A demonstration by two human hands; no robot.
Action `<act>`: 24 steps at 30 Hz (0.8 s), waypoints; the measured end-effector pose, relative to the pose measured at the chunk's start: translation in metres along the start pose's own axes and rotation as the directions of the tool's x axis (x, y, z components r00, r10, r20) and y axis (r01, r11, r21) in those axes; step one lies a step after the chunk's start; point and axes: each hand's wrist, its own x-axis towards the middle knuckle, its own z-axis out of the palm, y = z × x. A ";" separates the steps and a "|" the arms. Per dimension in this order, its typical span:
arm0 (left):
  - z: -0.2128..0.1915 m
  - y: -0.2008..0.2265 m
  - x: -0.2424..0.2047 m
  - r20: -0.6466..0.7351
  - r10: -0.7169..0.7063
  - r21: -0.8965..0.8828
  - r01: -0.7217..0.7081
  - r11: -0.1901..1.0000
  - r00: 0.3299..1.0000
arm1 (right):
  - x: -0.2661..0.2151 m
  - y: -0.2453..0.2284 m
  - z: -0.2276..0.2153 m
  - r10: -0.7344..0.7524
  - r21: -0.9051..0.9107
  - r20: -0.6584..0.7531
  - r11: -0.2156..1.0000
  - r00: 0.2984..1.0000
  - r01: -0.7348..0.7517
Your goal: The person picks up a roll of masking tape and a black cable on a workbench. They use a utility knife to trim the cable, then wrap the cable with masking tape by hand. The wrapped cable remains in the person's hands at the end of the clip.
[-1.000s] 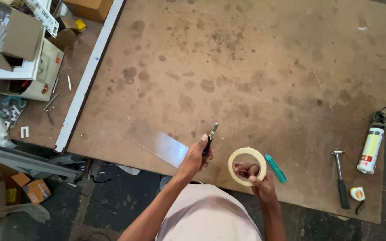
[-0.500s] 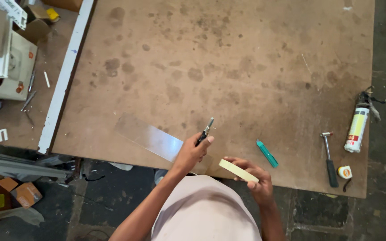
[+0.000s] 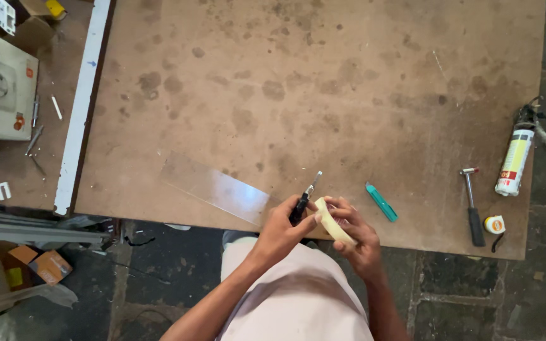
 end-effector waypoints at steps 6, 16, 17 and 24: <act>-0.002 -0.012 0.007 0.022 0.044 -0.068 -0.043 0.997 0.999 | 0.002 -0.008 0.001 0.008 -0.109 0.033 0.994 0.999 -0.004; -0.005 -0.022 0.016 0.084 -0.043 -0.130 0.054 0.990 0.996 | 0.004 -0.006 -0.001 -0.056 -0.186 0.082 0.980 0.995 0.071; -0.006 -0.023 0.017 0.096 -0.067 -0.150 0.080 0.985 0.993 | 0.005 -0.006 -0.001 -0.055 -0.187 0.083 0.980 0.995 0.070; -0.008 -0.032 0.021 0.121 -0.067 -0.092 0.079 0.993 0.990 | 0.005 -0.002 0.000 -0.046 -0.221 0.089 0.973 0.995 0.065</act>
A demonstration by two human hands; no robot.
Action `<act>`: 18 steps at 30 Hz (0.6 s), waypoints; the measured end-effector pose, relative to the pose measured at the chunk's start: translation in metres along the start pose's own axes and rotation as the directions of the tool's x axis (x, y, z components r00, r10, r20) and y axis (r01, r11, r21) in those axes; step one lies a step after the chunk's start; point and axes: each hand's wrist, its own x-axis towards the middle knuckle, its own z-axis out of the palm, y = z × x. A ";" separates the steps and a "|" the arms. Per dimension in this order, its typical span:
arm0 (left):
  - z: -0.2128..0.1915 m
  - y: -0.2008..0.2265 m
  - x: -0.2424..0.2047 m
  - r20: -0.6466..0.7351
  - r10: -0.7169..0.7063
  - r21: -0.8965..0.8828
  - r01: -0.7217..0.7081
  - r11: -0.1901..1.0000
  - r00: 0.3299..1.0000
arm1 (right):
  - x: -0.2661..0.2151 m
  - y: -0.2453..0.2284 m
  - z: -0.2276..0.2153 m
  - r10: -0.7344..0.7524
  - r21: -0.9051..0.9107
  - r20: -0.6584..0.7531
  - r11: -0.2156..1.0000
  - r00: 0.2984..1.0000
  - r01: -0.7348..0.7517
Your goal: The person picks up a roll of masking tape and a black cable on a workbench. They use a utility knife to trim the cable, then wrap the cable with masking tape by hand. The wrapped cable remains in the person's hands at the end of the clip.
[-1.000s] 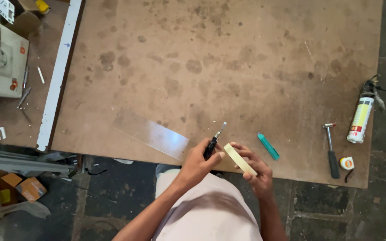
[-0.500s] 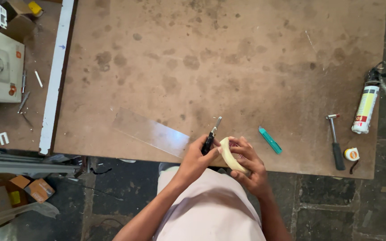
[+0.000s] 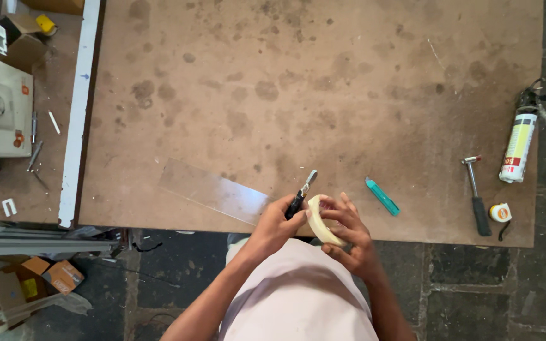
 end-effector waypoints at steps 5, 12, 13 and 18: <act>0.002 -0.004 0.003 -0.032 0.014 0.107 -0.011 0.994 0.999 | 0.000 0.001 0.003 0.081 -0.027 -0.028 0.996 0.996 -0.082; 0.003 0.007 -0.003 -0.035 0.017 0.260 -0.007 0.966 0.999 | -0.009 0.012 0.020 0.522 0.283 0.059 0.809 0.851 -0.516; 0.005 0.008 -0.003 -0.025 -0.014 0.254 0.020 0.967 1.000 | -0.011 0.015 0.025 0.590 0.402 0.098 0.713 0.801 -0.574; 0.003 0.011 -0.002 -0.047 0.032 0.219 -0.021 0.976 0.998 | -0.023 0.022 0.049 0.569 0.324 0.199 0.731 0.798 -0.601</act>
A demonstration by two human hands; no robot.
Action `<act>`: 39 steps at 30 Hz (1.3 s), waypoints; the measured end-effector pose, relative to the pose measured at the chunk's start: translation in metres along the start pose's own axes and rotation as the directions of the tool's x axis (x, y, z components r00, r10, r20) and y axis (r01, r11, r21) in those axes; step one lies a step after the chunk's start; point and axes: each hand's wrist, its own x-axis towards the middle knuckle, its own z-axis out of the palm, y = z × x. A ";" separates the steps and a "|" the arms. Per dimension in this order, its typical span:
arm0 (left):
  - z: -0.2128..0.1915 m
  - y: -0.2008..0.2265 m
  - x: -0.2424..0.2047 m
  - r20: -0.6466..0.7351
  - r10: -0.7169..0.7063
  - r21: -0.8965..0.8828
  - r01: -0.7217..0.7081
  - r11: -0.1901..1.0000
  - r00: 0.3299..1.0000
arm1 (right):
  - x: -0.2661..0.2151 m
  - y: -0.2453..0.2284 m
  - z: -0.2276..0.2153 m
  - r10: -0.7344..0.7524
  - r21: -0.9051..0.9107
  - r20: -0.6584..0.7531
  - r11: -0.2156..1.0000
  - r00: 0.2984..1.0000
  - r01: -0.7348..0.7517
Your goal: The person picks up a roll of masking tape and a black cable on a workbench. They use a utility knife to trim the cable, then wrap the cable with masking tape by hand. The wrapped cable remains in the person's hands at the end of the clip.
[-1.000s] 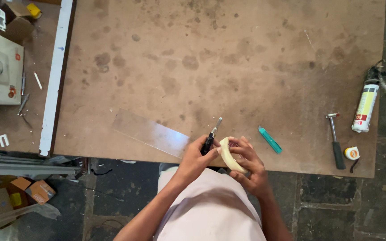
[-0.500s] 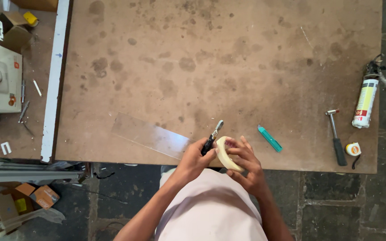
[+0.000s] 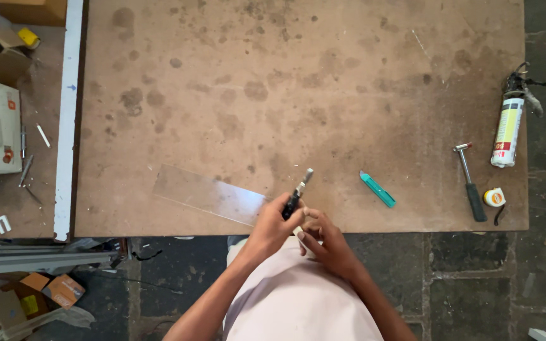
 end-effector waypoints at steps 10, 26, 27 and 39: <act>-0.016 -0.001 -0.014 -0.088 0.036 0.027 -0.034 0.999 0.995 | -0.010 -0.005 -0.007 -0.098 0.138 -0.145 0.983 0.984 0.119; -0.002 -0.005 -0.022 -0.016 0.072 0.104 -0.070 0.992 0.997 | -0.014 -0.014 0.009 -0.122 -0.014 -0.239 0.992 0.963 0.122; 0.000 -0.004 -0.025 -0.005 0.060 0.110 -0.059 0.992 0.998 | -0.014 -0.015 0.010 -0.136 -0.033 -0.235 0.991 0.962 0.132; 0.006 0.008 -0.029 0.005 0.154 0.435 -0.141 0.889 0.988 | -0.008 0.019 0.003 -0.025 0.232 -0.284 0.968 0.959 0.094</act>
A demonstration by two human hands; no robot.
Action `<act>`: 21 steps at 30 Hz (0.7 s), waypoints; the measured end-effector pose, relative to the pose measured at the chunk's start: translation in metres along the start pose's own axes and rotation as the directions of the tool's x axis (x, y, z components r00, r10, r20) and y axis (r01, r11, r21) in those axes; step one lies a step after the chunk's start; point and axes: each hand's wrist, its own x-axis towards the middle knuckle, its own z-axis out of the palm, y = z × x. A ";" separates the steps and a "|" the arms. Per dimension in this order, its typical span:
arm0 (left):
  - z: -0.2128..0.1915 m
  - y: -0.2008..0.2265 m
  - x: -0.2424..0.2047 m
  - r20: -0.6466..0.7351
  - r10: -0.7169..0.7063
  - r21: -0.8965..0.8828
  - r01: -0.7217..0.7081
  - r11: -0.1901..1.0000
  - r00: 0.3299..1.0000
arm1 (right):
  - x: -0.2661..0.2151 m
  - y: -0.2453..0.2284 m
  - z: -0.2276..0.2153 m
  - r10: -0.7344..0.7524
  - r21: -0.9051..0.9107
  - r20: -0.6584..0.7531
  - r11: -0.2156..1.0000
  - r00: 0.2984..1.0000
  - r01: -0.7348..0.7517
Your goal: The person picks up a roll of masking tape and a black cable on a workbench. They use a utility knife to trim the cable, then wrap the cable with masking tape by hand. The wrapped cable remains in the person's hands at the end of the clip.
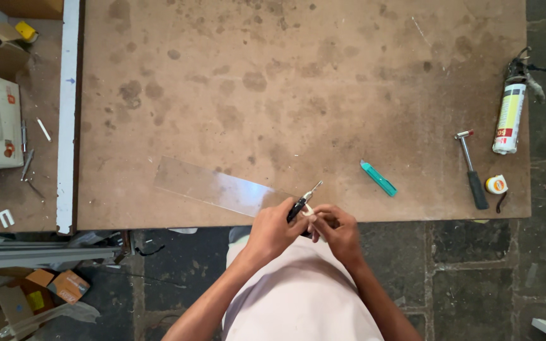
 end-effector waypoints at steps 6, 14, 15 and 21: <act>-0.001 0.012 -0.002 -0.012 -0.051 0.125 0.052 0.991 0.999 | 0.000 -0.018 -0.008 -0.049 -0.029 -0.156 0.999 0.987 0.045; 0.003 -0.002 -0.001 -0.135 0.134 0.128 -0.117 0.985 0.982 | -0.001 -0.057 0.015 -0.067 -0.120 -0.145 0.991 0.987 0.049; 0.005 -0.003 -0.001 -0.139 0.133 0.129 -0.115 0.985 0.981 | 0.001 -0.060 0.018 -0.046 -0.126 -0.161 0.992 0.986 0.025; 0.008 -0.006 0.001 -0.144 0.085 0.164 -0.061 0.985 0.986 | 0.003 -0.065 0.027 -0.085 -0.162 -0.157 0.985 0.984 0.059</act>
